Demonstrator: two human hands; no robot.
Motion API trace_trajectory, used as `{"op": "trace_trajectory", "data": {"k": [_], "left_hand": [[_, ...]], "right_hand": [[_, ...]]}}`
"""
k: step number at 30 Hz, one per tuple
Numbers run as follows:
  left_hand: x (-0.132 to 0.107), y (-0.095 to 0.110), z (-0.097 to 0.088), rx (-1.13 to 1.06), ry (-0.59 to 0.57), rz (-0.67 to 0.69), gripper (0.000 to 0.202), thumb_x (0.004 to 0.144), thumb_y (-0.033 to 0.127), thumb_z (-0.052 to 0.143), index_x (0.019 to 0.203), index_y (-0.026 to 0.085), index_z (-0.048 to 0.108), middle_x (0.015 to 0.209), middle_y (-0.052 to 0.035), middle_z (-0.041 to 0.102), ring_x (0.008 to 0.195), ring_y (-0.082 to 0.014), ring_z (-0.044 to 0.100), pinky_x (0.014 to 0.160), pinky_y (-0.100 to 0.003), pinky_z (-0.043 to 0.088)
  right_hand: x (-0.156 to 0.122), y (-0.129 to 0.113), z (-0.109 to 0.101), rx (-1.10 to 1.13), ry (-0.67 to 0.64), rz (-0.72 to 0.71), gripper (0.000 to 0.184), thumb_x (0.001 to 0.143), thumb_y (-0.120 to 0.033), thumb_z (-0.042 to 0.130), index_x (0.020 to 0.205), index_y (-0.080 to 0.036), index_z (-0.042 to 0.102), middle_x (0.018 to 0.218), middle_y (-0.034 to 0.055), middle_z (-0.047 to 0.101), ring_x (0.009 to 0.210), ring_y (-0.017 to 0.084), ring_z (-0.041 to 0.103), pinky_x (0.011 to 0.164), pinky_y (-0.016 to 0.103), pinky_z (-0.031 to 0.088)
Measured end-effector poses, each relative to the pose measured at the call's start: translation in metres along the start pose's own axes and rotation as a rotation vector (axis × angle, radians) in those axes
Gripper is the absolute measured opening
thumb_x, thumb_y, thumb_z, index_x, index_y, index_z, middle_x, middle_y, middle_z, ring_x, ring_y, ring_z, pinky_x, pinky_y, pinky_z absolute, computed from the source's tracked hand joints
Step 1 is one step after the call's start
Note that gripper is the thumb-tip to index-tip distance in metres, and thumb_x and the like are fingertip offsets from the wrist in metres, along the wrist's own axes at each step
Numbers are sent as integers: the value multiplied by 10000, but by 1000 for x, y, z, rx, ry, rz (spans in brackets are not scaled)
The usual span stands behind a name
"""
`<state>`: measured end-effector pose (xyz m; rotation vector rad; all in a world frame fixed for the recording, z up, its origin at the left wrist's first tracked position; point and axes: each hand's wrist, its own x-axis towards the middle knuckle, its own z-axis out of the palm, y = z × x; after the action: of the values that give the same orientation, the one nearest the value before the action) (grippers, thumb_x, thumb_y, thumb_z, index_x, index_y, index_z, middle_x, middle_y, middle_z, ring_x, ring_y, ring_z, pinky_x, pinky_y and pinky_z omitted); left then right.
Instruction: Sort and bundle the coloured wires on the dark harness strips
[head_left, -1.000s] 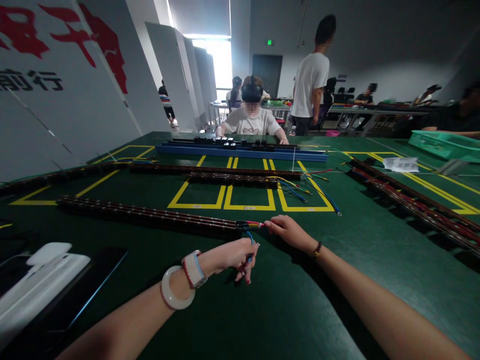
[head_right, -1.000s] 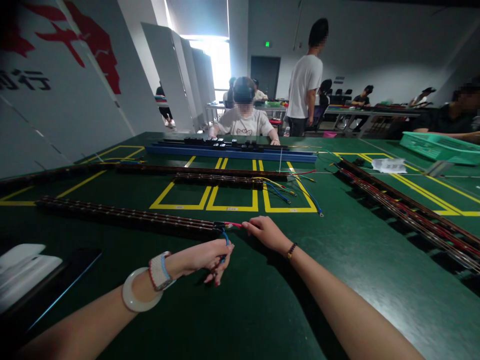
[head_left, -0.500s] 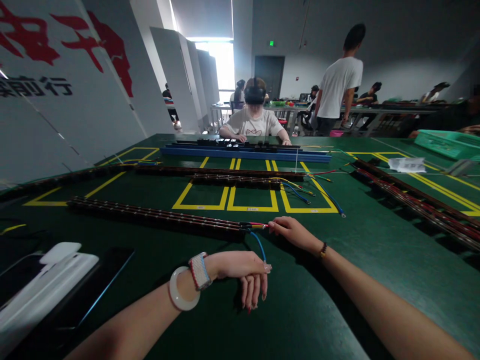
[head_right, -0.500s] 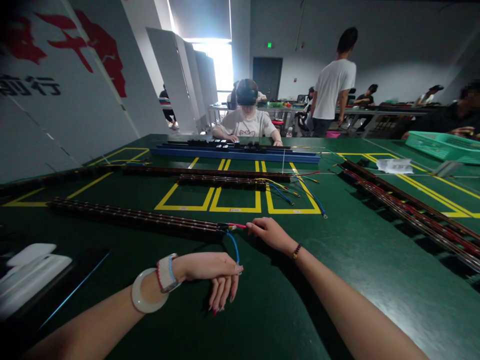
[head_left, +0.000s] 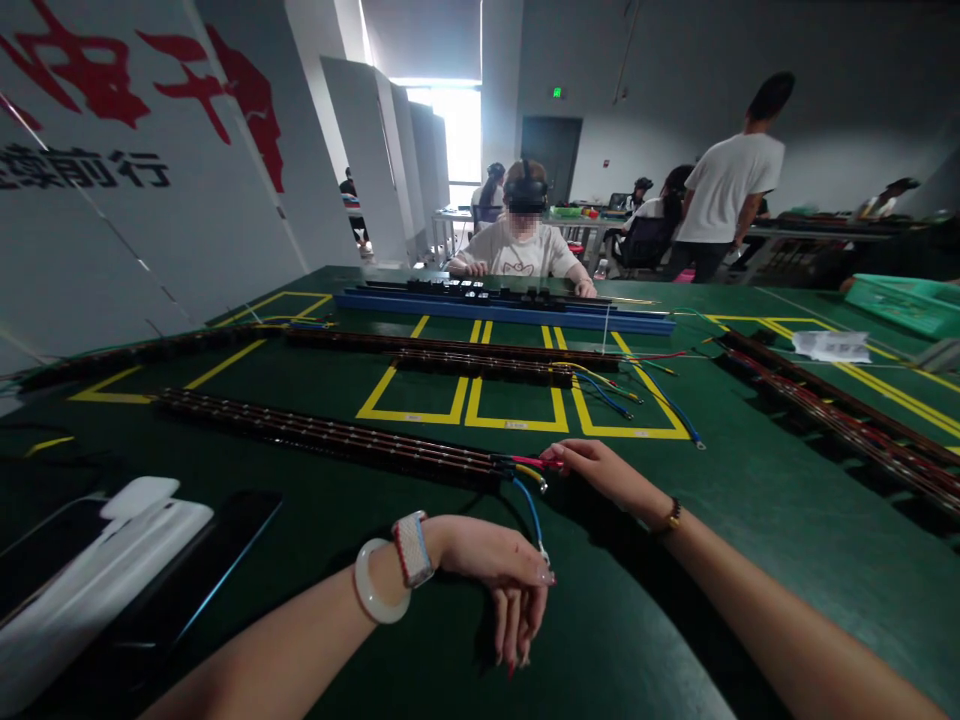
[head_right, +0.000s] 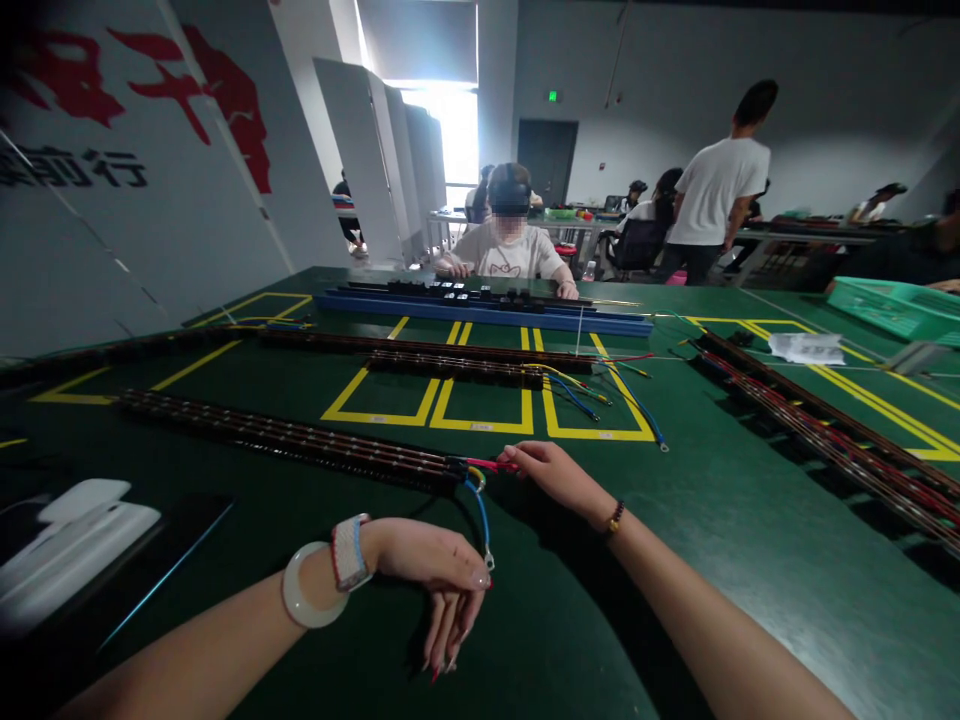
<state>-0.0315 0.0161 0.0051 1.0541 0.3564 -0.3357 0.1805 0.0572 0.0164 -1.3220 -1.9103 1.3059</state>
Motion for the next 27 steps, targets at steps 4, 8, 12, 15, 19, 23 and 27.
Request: {"op": "trace_trajectory", "data": {"k": [4,8,12,15,19,23,27], "left_hand": [[-1,0,-2,31,-40,1,380,852,481,460,749,166,646,728,-68,670,649,-192,657,640,-336,525],[-2,2,-3,35,-51,0,375,865,464,440,749,166,637,746,-69,667,666,-198,657,661,-350,523],[-1,0,-3,10,-48,8,374,872,449,432,755,160,638,744,-70,667,678,-191,661,685,-346,519],[0,-1,-3,3,-59,7,375,871,453,432,758,161,637,741,-69,664,680,-192,661,700,-349,512],[-1,-1,-4,16,-55,16,373,865,455,437,752,162,639,738,-70,664,685,-204,662,702,-366,511],[-2,0,-3,4,-43,19,374,877,435,425,763,155,645,743,-71,667,672,-191,662,692,-341,510],[-2,2,-2,-21,-21,8,374,873,445,437,747,155,637,746,-78,677,664,-190,666,681,-342,516]], "right_hand": [[-5,-17,7,48,-42,56,595,839,-639,431,1104,-151,647,1006,83,667,869,199,592,782,319,440],[-10,-31,10,-126,-25,89,609,819,-668,438,1101,-178,666,1035,86,673,882,226,596,747,321,441],[-14,-43,12,-291,-9,32,580,813,-655,461,1070,-187,687,1009,99,687,868,246,613,747,334,441],[-17,-47,14,-273,-42,-7,551,807,-622,501,1106,-189,666,1061,98,675,909,247,614,778,338,453],[-18,-44,14,-250,-73,21,511,773,-511,605,1158,-176,623,1126,96,645,950,235,602,804,334,470],[-16,-33,10,-282,-103,29,455,741,-433,659,1115,-175,626,1040,85,661,879,203,607,739,304,480],[-11,-18,3,-238,-142,72,498,681,-476,710,1044,-151,607,898,68,672,740,164,600,592,254,464]]}}
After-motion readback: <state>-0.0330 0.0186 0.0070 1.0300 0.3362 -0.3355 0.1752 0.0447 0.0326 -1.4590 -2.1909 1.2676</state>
